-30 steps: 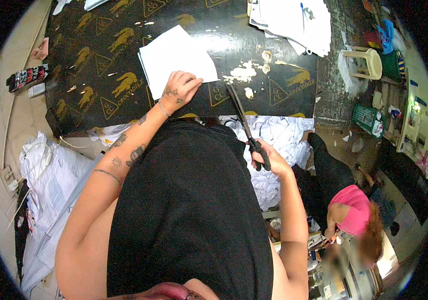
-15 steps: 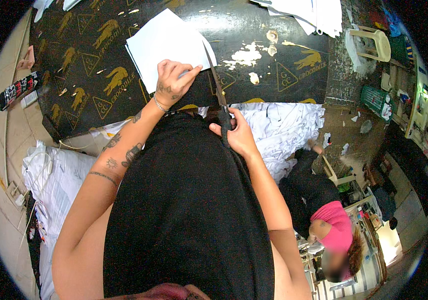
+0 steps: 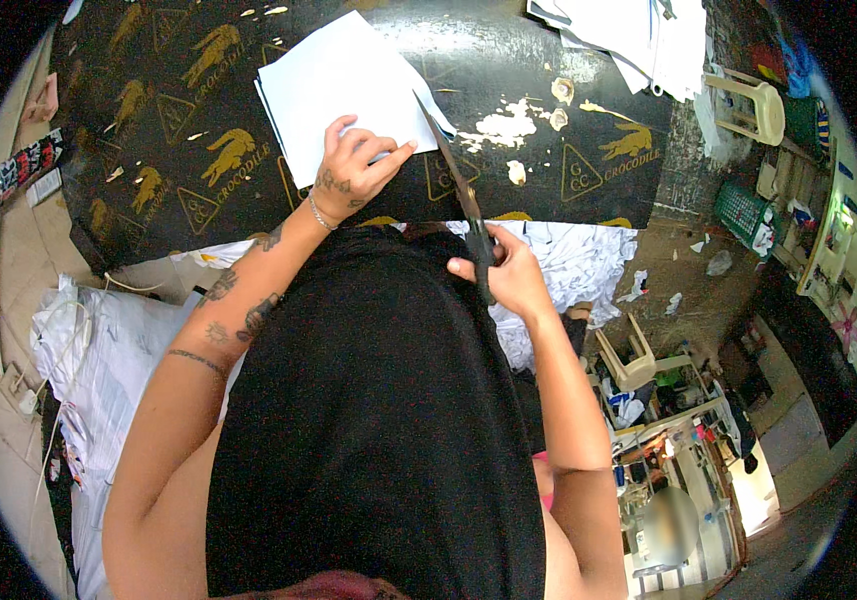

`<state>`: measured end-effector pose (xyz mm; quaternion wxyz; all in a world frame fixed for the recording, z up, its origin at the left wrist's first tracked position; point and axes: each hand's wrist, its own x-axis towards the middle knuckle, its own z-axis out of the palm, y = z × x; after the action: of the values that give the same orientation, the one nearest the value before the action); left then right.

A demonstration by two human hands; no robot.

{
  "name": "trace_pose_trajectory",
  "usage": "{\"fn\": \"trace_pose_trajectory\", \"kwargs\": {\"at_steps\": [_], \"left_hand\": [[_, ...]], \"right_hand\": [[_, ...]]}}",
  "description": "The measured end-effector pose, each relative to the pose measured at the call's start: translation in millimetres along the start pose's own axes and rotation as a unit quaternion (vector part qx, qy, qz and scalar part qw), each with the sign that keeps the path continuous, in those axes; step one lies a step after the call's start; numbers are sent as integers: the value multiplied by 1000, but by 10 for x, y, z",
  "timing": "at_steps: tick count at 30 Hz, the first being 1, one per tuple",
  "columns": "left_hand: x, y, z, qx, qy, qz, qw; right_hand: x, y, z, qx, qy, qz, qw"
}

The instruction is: The person walks to a table and begins cutting white fabric pieces using shears. They fold and trim the fabric repeatedly, stacking the cut pieces on the table.

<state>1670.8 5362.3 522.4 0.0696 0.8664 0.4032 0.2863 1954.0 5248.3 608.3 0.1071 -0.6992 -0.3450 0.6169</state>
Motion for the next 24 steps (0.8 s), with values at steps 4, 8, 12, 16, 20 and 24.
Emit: {"fn": "trace_pose_trajectory", "kwargs": {"at_steps": [4,8,12,16,20,24], "left_hand": [[1,3,-5,-7,-4,-2,1000],[9,6,-22,0,-10,-2,1000],[21,11,-33,-9,-7,-9,1000],[16,19,-38,-14,-27,-19,999],[16,24,-44,-23,-26,-24,999],[33,21,-52,-23,-26,-26,999]], "right_hand": [[114,-207,-223,-57,-28,32,997],[181,-373,-365,-90,-45,22,995],[300,-541,-434,-136,-47,-9,990],[389,-718,-495,-150,-66,43,985],[454,-855,-477,-183,-44,-5,982],[560,-968,-453,-208,-60,1,976]]}}
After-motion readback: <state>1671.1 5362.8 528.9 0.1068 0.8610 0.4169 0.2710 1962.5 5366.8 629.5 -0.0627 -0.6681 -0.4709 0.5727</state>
